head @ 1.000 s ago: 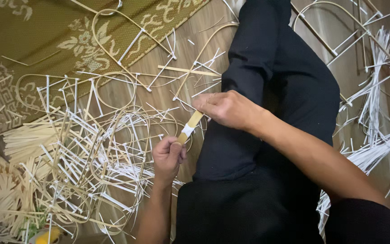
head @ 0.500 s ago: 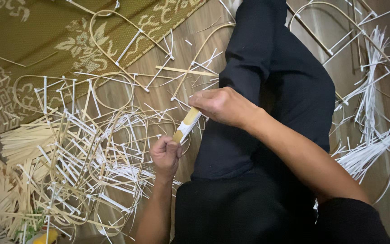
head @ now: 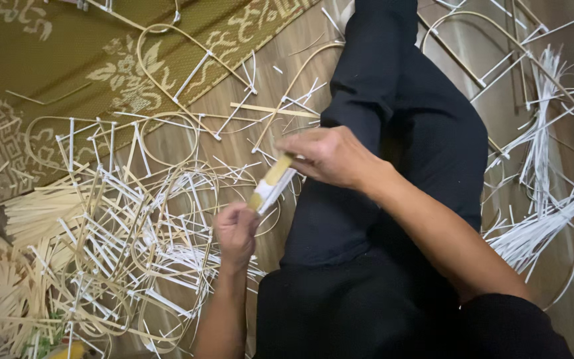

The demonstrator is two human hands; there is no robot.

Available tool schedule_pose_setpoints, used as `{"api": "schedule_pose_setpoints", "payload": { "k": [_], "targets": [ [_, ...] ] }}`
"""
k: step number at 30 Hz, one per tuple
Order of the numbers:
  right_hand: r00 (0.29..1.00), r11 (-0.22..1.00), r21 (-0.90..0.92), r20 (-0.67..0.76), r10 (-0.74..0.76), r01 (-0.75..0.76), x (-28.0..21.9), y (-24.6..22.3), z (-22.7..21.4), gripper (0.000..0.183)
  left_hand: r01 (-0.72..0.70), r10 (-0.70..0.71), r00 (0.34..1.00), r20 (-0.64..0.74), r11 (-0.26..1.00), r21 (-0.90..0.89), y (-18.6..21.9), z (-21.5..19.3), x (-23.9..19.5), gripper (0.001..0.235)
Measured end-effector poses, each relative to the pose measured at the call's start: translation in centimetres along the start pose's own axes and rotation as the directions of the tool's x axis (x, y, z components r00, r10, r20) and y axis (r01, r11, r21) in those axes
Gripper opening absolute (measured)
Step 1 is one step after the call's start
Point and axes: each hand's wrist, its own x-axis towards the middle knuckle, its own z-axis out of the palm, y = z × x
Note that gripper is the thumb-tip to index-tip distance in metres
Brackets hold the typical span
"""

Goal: The person sits on the floor and weaves white plastic strips around a curved bamboo frame. They repeatedly wrap the strips, pull them tight, and use scissors to trim excess material.

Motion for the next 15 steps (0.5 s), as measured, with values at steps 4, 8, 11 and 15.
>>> {"api": "schedule_pose_setpoints", "payload": {
  "k": [4, 8, 11, 15],
  "targets": [
    [0.988, 0.986, -0.064, -0.011, 0.155, -0.156, -1.3, 1.0, -2.7, 0.044, -0.168, 0.176, 0.978, -0.109, 0.982, 0.080, 2.8, -0.9, 0.3, 0.026],
    [0.951, 0.949, -0.148, -0.184, 0.250, -0.278, -4.8, 2.7, -4.9, 0.032, -0.297, 0.284, 0.947, -0.153, 0.952, -0.077, 5.3, -1.2, 1.3, 0.021],
    [0.834, 0.855, -0.076, -0.279, 0.475, -0.513, -10.2, 4.0, -7.3, 0.027, -0.326, 0.315, 0.936, -0.155, 0.944, -0.051, 6.7, -1.1, 0.5, 0.024],
    [0.555, 0.703, 0.152, -0.508, 0.658, -0.695, -20.6, 6.1, -10.3, 0.019, -0.287, 0.275, 0.938, -0.213, 0.957, -0.030, 7.0, 0.3, 0.2, 0.024]
  ]
}}
